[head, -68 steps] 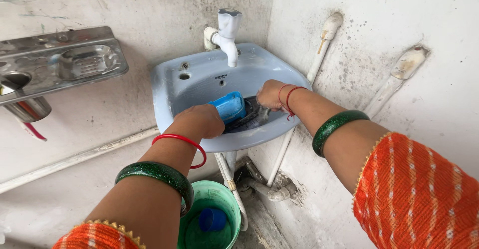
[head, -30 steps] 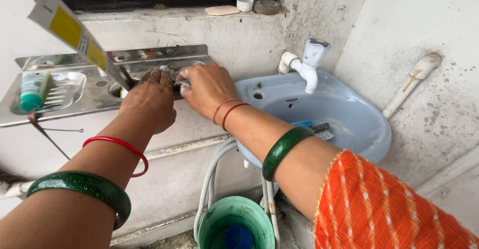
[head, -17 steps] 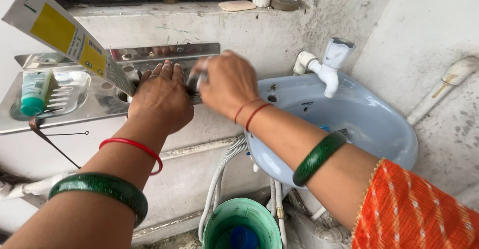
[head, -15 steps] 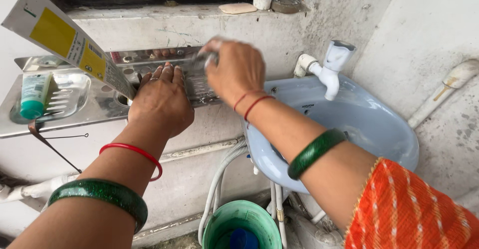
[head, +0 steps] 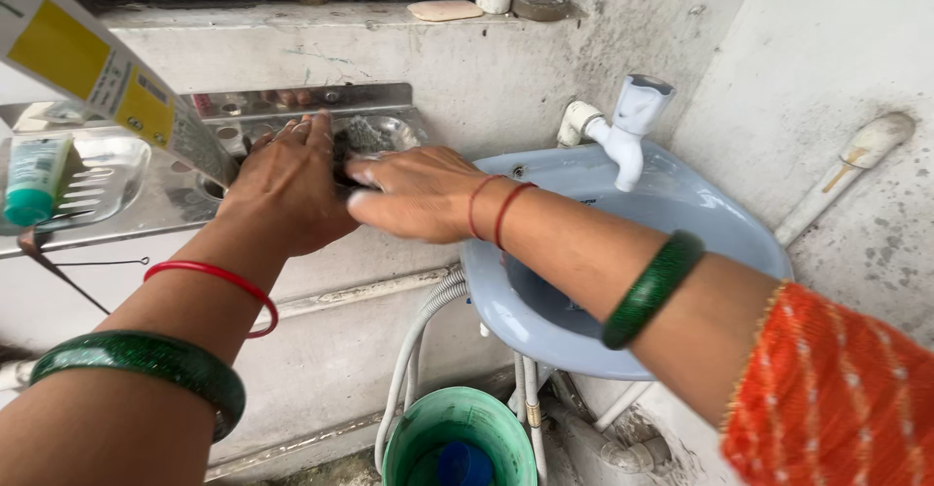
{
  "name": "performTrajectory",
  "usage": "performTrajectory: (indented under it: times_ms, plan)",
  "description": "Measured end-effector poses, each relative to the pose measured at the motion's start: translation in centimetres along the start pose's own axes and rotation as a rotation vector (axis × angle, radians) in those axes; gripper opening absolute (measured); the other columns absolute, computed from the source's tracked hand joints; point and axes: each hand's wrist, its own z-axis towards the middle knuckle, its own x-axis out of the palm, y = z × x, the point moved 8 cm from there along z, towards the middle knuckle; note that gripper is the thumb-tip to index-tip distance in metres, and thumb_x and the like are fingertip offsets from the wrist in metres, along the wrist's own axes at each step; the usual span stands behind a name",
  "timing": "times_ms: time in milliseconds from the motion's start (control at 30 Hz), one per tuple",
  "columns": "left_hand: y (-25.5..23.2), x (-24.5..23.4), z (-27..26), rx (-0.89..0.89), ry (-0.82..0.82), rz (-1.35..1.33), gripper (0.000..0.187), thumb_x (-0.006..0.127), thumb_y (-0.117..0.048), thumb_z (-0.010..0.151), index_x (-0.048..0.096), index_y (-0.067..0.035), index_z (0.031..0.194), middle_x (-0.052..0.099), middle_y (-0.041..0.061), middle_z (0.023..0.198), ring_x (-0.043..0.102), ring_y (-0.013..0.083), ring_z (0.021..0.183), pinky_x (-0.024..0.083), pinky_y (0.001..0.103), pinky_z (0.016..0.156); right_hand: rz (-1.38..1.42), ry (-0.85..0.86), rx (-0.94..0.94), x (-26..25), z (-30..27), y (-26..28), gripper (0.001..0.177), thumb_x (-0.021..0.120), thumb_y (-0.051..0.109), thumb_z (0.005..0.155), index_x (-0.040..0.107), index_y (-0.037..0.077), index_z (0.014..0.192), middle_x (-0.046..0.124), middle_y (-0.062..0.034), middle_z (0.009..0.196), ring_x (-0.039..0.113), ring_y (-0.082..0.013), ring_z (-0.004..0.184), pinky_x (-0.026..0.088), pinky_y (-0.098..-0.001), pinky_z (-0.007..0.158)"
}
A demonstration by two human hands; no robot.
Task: The person scrubs the interior and exterior surfaces of a blue sink basin and a metal wall shelf with a cloth.
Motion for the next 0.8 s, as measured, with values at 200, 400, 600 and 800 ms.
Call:
performTrajectory:
  times_ms: [200,400,600,800]
  plan:
    - [-0.3,0.2,1.6,0.075,-0.16,0.092,0.109,0.068,-0.035,0.081,0.004,0.002,0.162,0.03,0.026,0.16,0.03,0.032,0.149,0.032,0.039,0.12,0.034,-0.036,0.081,-0.8,2.9,-0.8,0.053,0.036,0.042,0.097,0.063,0.001,0.119,0.064,-0.024,0.125,0.059,-0.0403,0.12,0.043,-0.0504,0.104]
    - [-1.1,0.6,1.8,-0.012,-0.228,0.292,0.077,0.041,-0.04,0.095,0.015,0.0,0.155,0.023,0.02,0.161,0.027,0.0292,0.149,0.015,0.049,0.119,0.11,-0.201,0.154,0.4,2.4,-1.6,0.054,0.034,0.041,0.1,0.062,0.002,0.123,0.059,-0.0213,0.136,0.058,-0.0364,0.126,0.043,-0.0472,0.111]
    - [-1.0,-0.8,-1.7,-0.03,-0.054,0.338,0.084,0.048,-0.061,0.1,0.038,-0.001,0.159,0.05,0.017,0.157,0.056,0.0244,0.14,0.005,0.049,0.135,-0.091,-0.038,0.273,0.5,1.3,-1.3,0.063,0.018,0.051,0.1,0.036,0.016,0.15,0.036,-0.0092,0.16,0.023,-0.024,0.152,-0.001,-0.0577,0.124]
    - [-0.1,-0.8,-0.4,0.058,-0.256,0.415,0.12,0.066,-0.075,0.068,0.019,-0.011,0.159,0.028,0.012,0.163,0.04,0.0277,0.145,0.013,0.055,0.119,-0.166,0.003,0.29,1.5,2.2,-1.1,0.071,0.02,0.054,0.097,0.02,0.018,0.158,0.019,-0.008,0.165,0.014,-0.023,0.152,-0.002,-0.0539,0.121]
